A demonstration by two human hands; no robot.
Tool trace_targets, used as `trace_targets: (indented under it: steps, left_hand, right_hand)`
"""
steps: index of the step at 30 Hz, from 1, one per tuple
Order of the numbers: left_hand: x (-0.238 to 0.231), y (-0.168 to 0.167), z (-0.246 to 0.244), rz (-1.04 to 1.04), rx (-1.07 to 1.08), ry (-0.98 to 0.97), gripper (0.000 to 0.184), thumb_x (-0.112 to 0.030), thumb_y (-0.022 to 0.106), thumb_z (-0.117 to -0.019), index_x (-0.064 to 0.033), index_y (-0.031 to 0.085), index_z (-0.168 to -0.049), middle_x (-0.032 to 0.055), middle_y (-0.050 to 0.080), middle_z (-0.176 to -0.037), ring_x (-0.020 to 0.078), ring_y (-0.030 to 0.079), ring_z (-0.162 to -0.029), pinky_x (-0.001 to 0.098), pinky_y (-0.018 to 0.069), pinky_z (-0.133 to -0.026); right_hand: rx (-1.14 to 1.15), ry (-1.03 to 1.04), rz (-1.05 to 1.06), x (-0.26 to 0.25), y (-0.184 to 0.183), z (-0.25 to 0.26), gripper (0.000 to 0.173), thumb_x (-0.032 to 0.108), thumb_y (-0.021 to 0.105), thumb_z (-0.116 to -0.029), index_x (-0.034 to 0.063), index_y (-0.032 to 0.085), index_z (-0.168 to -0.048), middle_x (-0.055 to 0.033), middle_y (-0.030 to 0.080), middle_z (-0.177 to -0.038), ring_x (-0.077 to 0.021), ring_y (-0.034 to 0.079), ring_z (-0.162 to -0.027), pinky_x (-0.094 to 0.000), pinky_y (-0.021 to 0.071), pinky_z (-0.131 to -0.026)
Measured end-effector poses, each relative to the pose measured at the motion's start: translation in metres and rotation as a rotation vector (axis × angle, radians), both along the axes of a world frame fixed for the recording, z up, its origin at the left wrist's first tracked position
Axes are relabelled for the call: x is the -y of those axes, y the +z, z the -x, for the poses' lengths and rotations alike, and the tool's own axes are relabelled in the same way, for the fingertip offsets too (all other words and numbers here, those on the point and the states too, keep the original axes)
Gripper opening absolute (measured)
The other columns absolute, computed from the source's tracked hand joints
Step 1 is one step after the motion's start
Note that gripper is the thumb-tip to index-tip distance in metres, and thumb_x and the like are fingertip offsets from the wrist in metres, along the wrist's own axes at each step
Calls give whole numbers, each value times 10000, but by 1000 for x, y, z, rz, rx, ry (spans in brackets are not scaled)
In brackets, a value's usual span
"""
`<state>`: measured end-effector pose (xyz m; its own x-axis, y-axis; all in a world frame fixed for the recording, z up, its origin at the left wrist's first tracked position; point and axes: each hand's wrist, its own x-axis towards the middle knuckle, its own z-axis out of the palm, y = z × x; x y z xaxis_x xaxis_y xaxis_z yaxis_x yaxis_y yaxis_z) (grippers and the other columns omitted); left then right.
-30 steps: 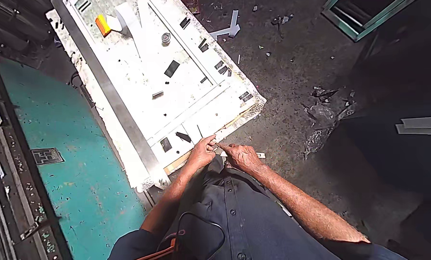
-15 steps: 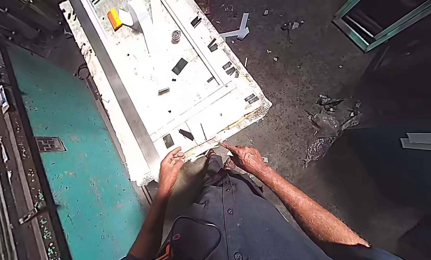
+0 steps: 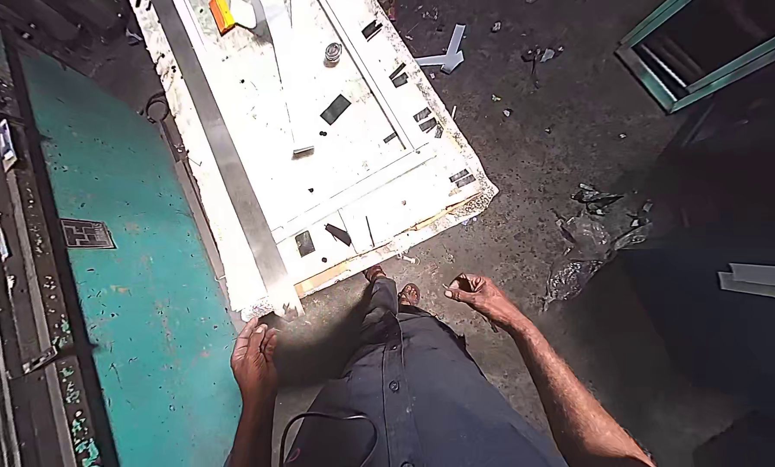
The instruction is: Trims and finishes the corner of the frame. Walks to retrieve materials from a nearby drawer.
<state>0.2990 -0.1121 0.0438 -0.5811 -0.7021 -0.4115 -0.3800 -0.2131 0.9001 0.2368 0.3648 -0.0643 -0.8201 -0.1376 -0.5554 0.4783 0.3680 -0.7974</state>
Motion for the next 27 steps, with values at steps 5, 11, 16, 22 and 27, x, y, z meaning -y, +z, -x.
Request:
trace_targets:
  steps: [5, 11, 16, 22, 27]
  left_hand:
    - [3, -5, -14, 255, 65, -161, 362, -72, 589, -971, 45, 592, -1314, 128, 710, -1066, 150, 707, -832, 304, 606, -731]
    - [-3, -10, 20, 621, 110, -428, 297, -92, 653, -891, -12, 715, -1170, 110, 735, -1107, 135, 713, -922, 309, 604, -812]
    - [5, -23, 76, 717, 53, -623, 294, -173, 660, -921, -94, 746, -1190, 82, 725, -1173, 141, 701, -1046, 318, 599, -899]
    - [29, -52, 141, 992, 37, -847, 367, -424, 641, -968, -186, 754, -1223, 49, 733, -1140, 212, 664, -1117, 408, 508, -1030]
    - [54, -66, 174, 1111, 3, -1005, 400, -490, 568, -1005, -235, 746, -1256, 27, 746, -978, 215, 681, -966, 390, 531, -923]
  right_hand:
    - [416, 372, -753, -67, -42, -54, 642, 487, 712, -931, 26, 599, -1363, -286, 644, -1296, -475, 618, -1214, -688, 475, -985]
    - [336, 148, -396, -36, -2, -51, 705, 623, 388, -1040, 101, 466, -1507, -228, 688, -1230, -383, 689, -1080, -625, 496, -967]
    - [372, -366, 540, 54, 60, -18, 600, 526, 155, -1098, 155, 598, -1258, 6, 675, -864, -54, 607, -622, -193, 492, -491]
    - [467, -634, 860, 118, 36, -23, 667, 691, 264, -1021, 147, 635, -1127, -8, 652, -833, -96, 659, -677, -233, 569, -575]
    - [345, -303, 422, 147, 62, -13, 258, 100, 412, -1070, 120, 668, -1044, 35, 717, -819, -36, 664, -713, -210, 573, -690]
